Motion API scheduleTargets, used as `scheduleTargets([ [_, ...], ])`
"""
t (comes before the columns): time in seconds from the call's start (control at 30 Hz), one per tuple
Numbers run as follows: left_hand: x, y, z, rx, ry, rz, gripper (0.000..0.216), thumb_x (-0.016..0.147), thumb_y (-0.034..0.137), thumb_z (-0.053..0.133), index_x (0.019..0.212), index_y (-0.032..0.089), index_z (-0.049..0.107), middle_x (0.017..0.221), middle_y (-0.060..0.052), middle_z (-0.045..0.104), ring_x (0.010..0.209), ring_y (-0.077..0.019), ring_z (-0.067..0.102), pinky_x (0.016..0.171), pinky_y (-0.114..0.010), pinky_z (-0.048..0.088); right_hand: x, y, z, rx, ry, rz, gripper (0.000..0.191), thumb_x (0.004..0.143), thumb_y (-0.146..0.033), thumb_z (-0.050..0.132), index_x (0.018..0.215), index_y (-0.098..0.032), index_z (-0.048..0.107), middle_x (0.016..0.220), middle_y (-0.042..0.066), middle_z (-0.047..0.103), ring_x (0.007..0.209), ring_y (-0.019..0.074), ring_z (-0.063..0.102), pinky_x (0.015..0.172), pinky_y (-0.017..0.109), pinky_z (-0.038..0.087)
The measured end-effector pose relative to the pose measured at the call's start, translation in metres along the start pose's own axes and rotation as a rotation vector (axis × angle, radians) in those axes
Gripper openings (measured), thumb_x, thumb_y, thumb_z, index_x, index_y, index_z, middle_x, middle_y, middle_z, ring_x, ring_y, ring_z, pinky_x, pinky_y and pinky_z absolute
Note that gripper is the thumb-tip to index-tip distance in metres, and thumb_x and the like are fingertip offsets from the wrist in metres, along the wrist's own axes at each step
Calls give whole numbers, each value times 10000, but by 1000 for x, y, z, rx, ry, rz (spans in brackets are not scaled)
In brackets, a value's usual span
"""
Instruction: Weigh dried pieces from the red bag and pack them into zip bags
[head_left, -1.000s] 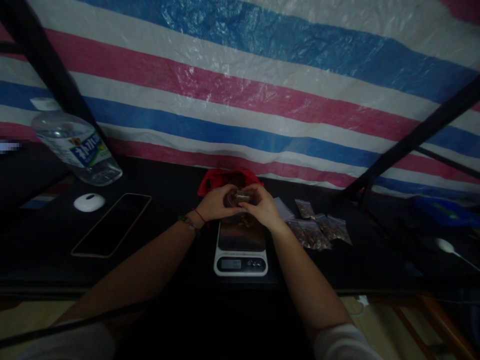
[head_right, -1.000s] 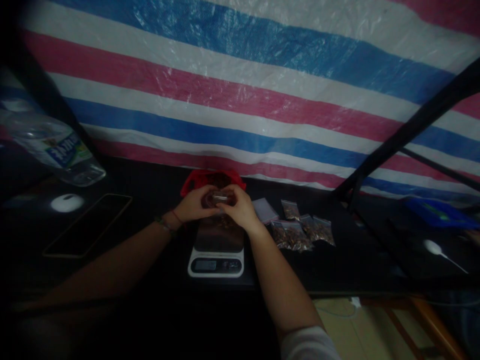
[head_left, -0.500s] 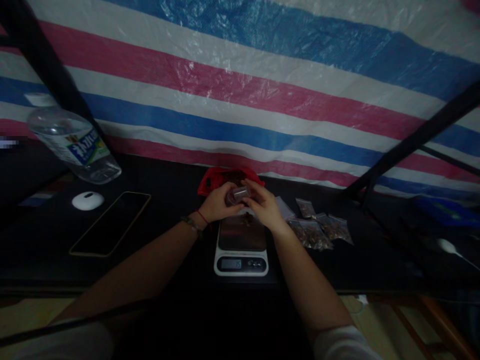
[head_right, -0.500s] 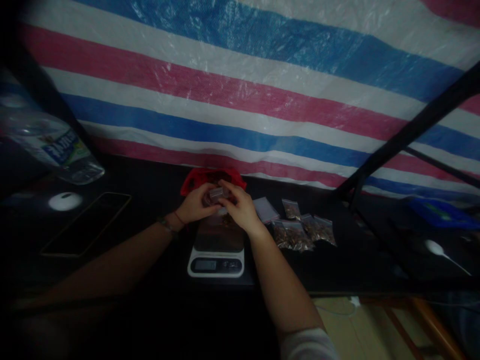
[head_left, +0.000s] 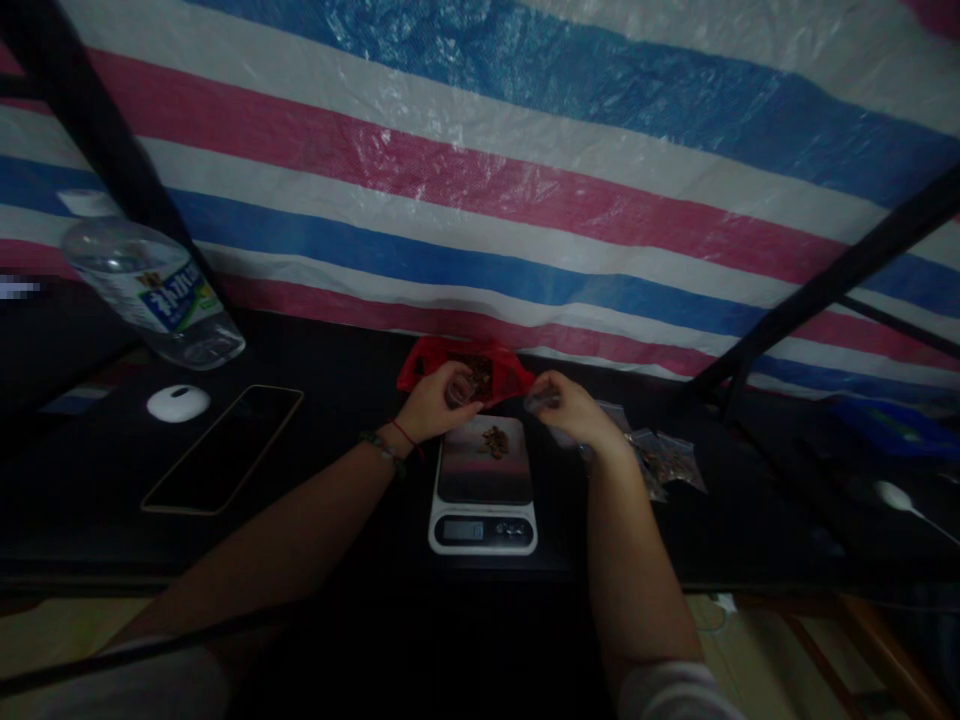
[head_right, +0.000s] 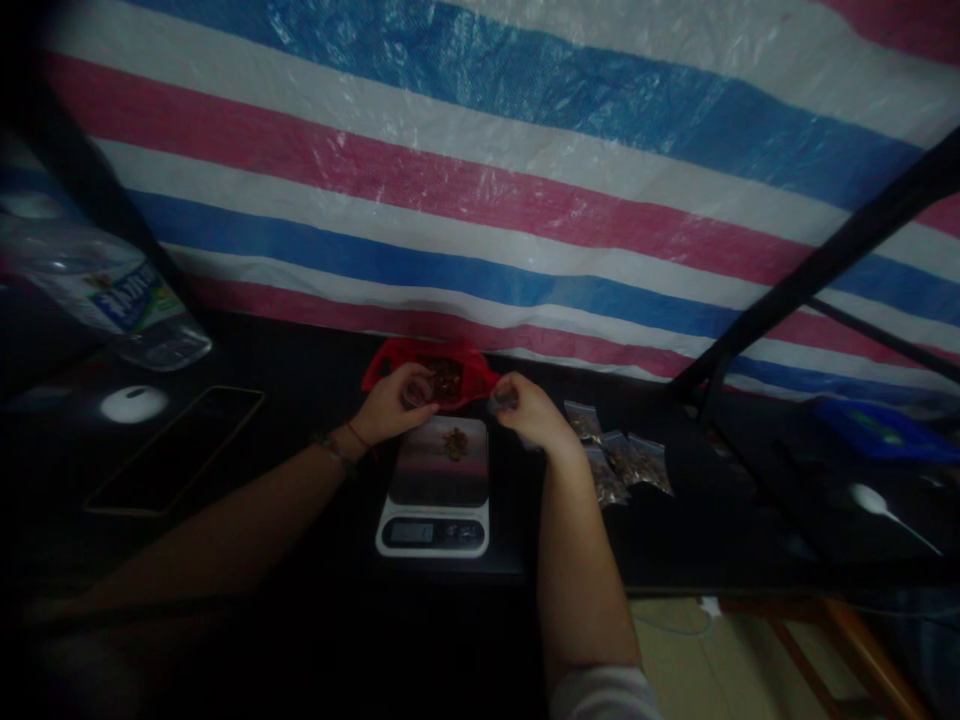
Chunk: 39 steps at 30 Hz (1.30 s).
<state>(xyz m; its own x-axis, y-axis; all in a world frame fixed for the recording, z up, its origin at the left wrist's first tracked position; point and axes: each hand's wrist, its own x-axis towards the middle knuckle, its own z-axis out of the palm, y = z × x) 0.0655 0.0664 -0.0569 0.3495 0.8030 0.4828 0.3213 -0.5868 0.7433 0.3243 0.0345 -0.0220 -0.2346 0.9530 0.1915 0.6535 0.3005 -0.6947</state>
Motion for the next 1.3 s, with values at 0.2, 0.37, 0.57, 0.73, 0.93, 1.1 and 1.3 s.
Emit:
scheduleTargets([
  [0.2,1,-4,1,8,-22,-4,564,668,341,740,1150,158,509,860,-33,644,766,-176,636,703,-303,515,-5,15,1,-201,-290,270,330,623,-143,662,943,-165,583,872,28,661,747,149,611,643,223,448],
  [0.37,1,-7,1,13,-60,-8,564,684,346,726,1165,153,505,865,-37,646,767,-179,637,708,-310,517,-7,4,-1,-358,-190,244,542,608,-215,736,1122,-167,571,1065,88,617,922,201,597,769,280,457],
  [0.57,2,-11,0,23,-79,-16,554,697,347,712,1169,152,498,864,-41,651,764,-180,639,701,-312,518,-14,-33,5,-280,-286,-2,398,726,-248,690,1111,-181,616,1091,73,609,990,191,569,869,309,430],
  [0.73,3,-15,1,75,-90,4,559,704,349,705,1186,156,499,957,-67,656,861,-203,646,768,-327,518,-7,-54,30,-307,-409,-140,412,675,-240,750,1072,-181,655,1055,78,625,1013,212,550,873,312,421],
  [0.93,2,-13,-4,74,-196,60,612,692,385,711,1223,158,507,1005,-72,656,891,-205,639,783,-313,507,-1,-58,39,-339,-421,-184,200,728,-88,633,879,-192,713,894,35,674,877,164,593,795,257,430],
  [1.1,1,-10,-12,66,-322,93,584,660,337,726,1196,183,551,941,-50,664,842,-193,638,724,-287,498,1,-61,43,-360,-394,-220,223,728,-48,588,829,-194,723,851,42,705,822,169,623,754,253,440],
  [1.3,2,-7,-16,62,-368,102,586,638,312,734,1186,190,565,911,-36,666,808,-182,635,711,-280,490,1,-61,43,-377,-375,-195,215,711,-49,597,802,-198,721,809,35,705,753,164,624,699,252,441],
])
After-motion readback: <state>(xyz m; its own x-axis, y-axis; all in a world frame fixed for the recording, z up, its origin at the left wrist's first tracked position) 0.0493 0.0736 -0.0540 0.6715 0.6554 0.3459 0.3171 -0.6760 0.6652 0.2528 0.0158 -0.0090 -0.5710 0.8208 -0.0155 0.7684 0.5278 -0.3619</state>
